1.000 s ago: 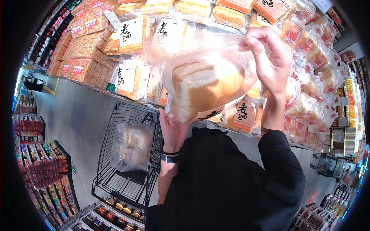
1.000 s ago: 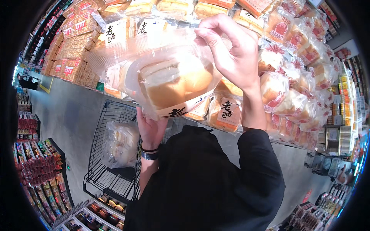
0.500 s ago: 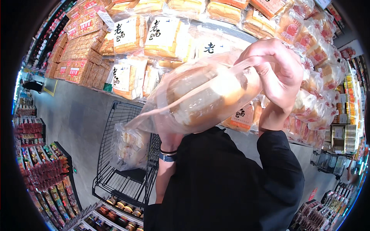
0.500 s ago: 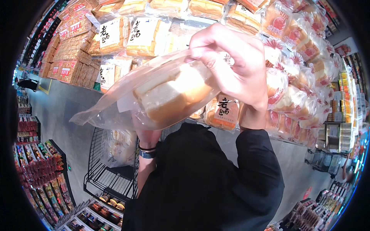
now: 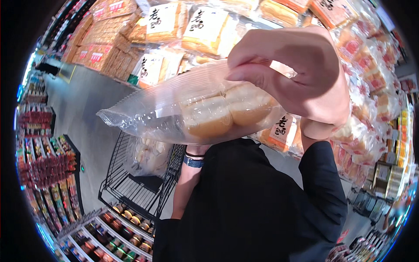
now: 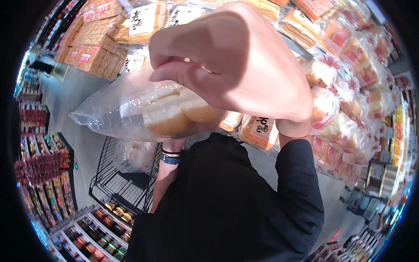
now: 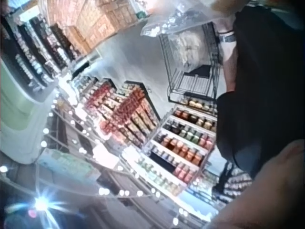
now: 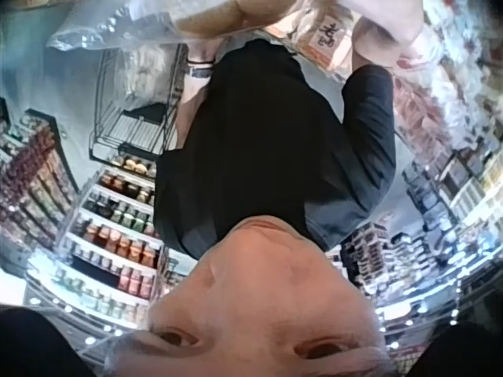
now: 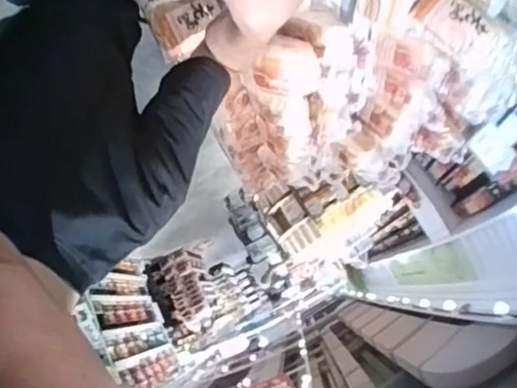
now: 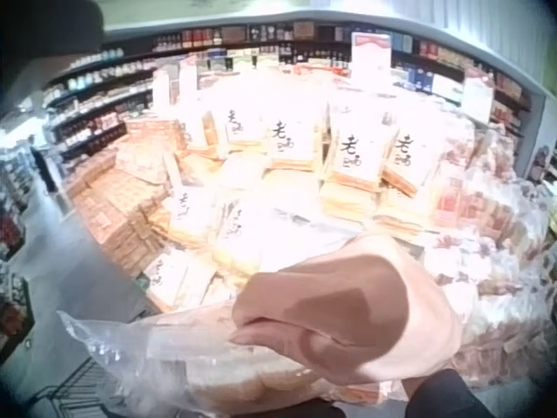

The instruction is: Selecting bags of bread from a supermarket shelf and placing them into a shopping cart.

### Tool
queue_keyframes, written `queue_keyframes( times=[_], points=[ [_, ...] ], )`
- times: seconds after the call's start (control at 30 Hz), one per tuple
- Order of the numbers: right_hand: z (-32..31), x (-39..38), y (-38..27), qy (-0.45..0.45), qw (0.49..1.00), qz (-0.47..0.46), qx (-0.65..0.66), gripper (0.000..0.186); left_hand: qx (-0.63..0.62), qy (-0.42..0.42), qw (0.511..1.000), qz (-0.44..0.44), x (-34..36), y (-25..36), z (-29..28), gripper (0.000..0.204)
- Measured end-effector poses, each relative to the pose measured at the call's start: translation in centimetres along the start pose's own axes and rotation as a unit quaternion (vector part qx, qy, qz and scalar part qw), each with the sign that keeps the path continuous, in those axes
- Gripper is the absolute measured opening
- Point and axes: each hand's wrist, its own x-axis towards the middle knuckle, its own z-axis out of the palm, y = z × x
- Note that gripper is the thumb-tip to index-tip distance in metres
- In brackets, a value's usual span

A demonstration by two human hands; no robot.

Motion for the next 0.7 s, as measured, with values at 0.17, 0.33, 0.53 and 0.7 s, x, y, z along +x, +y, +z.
queue_keyframes(
  times=[0.17, 0.33, 0.53, 0.7],
  points=[
    [2.2, 2.8, -1.1, 0.012, 1.000, 0.003, 0.012, 0.005, -0.028, -0.005, 0.999, 0.045, -1.2, 1.0, -0.3, 0.069],
    [4.1, 4.5, -0.8, 0.019, 0.997, -0.071, 0.034, 0.009, -0.058, -0.011, 0.993, 0.099, -1.9, 2.8, -1.1, 0.070],
    [6.1, 6.3, -1.4, -0.034, 0.995, -0.092, 0.027, 0.011, -0.090, -0.021, 0.983, 0.159, -3.3, 4.6, -2.2, 0.070],
    [7.9, 8.2, -1.8, -0.058, 0.989, -0.128, 0.053, 0.013, -0.117, -0.038, 0.974, 0.192, -5.2, 5.6, -2.9, 0.071]
  ],
)
